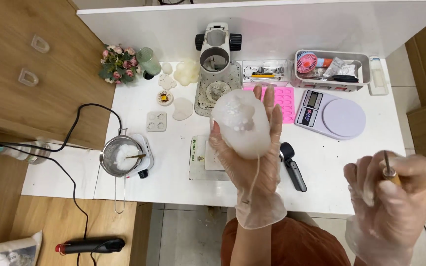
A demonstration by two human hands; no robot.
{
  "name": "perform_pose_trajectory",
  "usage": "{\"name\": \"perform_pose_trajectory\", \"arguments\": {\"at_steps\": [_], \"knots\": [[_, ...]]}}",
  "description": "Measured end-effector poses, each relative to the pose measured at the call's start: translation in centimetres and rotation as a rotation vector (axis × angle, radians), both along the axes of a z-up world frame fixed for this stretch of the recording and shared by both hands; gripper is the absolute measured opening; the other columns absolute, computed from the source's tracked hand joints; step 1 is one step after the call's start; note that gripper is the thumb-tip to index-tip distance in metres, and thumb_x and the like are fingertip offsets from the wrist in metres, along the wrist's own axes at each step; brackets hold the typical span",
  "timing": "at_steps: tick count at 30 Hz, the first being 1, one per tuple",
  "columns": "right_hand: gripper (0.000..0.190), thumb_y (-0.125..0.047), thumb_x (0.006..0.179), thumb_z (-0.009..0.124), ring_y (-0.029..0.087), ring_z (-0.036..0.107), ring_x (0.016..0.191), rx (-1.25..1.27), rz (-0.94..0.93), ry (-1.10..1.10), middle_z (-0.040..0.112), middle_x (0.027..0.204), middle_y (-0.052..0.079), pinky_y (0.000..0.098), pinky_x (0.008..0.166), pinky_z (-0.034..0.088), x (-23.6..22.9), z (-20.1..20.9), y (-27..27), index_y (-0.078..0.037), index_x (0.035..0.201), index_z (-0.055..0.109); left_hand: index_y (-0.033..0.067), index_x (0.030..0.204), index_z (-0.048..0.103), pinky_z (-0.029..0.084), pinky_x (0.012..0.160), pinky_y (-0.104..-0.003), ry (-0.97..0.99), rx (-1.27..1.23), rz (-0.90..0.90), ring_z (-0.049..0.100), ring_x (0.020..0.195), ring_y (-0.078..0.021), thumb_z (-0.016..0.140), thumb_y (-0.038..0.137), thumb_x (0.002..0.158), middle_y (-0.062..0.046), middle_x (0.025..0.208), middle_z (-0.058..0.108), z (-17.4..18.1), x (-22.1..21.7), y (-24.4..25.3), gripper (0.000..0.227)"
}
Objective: Preparing a silicone candle mold by inserting and securing a wick.
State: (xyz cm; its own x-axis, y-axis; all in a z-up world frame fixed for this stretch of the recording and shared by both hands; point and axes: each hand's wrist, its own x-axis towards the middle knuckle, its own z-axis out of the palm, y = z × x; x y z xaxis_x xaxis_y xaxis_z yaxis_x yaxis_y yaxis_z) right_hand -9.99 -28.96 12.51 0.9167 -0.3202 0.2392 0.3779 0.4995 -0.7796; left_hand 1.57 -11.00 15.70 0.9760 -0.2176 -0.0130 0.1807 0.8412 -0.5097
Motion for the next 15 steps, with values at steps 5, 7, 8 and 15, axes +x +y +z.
{"name": "perform_pose_trajectory", "arguments": {"at_steps": [5, 7, 8, 15], "knots": [[0.014, -0.013, 0.105, 0.071, 0.017, 0.070, 0.063, -0.393, -0.371, 0.024, 0.072, 0.092, 0.013, 0.0299, 0.051, 0.052, -3.5, 4.4, 5.5, -0.005, 0.111, 0.062, 0.0066, 0.157, 0.030, 0.045, 0.117, -0.052, 0.020, 0.627, 0.099, 0.044, 0.143, -0.0437, 0.051, 0.053, 0.098, -0.021, 0.152, 0.042, 4.2, -3.1, -1.1, 0.078], [0.018, -0.011, 0.107, 0.075, 0.018, 0.071, 0.068, -0.428, -0.427, 0.008, 0.071, 0.095, 0.015, 0.0295, 0.054, 0.053, -5.0, 3.7, 5.3, -0.004, 0.110, 0.058, 0.0070, 0.157, 0.029, 0.046, 0.115, -0.053, -0.034, 0.655, 0.115, 0.045, 0.142, -0.0439, 0.050, 0.052, 0.098, -0.023, 0.152, 0.042, 4.7, -3.9, -1.4, 0.077], [0.025, -0.008, 0.108, 0.079, 0.019, 0.072, 0.073, -0.473, -0.475, 0.006, 0.071, 0.098, 0.016, 0.0290, 0.056, 0.054, -5.8, 3.4, 5.1, -0.004, 0.109, 0.054, 0.0074, 0.157, 0.029, 0.048, 0.113, -0.053, -0.072, 0.676, 0.130, 0.045, 0.141, -0.0442, 0.050, 0.051, 0.098, -0.024, 0.152, 0.043, 4.9, -4.4, -1.7, 0.076], [0.024, -0.029, 0.112, 0.064, 0.016, 0.067, 0.059, -0.405, -0.622, -0.387, 0.069, 0.077, 0.010, 0.0299, 0.060, 0.059, -6.2, 3.7, 5.1, -0.007, 0.116, 0.055, 0.0024, 0.159, 0.027, 0.050, 0.113, -0.052, -0.108, 0.509, 0.080, 0.045, 0.141, -0.0470, 0.051, 0.049, 0.103, -0.027, 0.151, 0.043, 5.7, -6.1, -3.7, 0.077]]}}
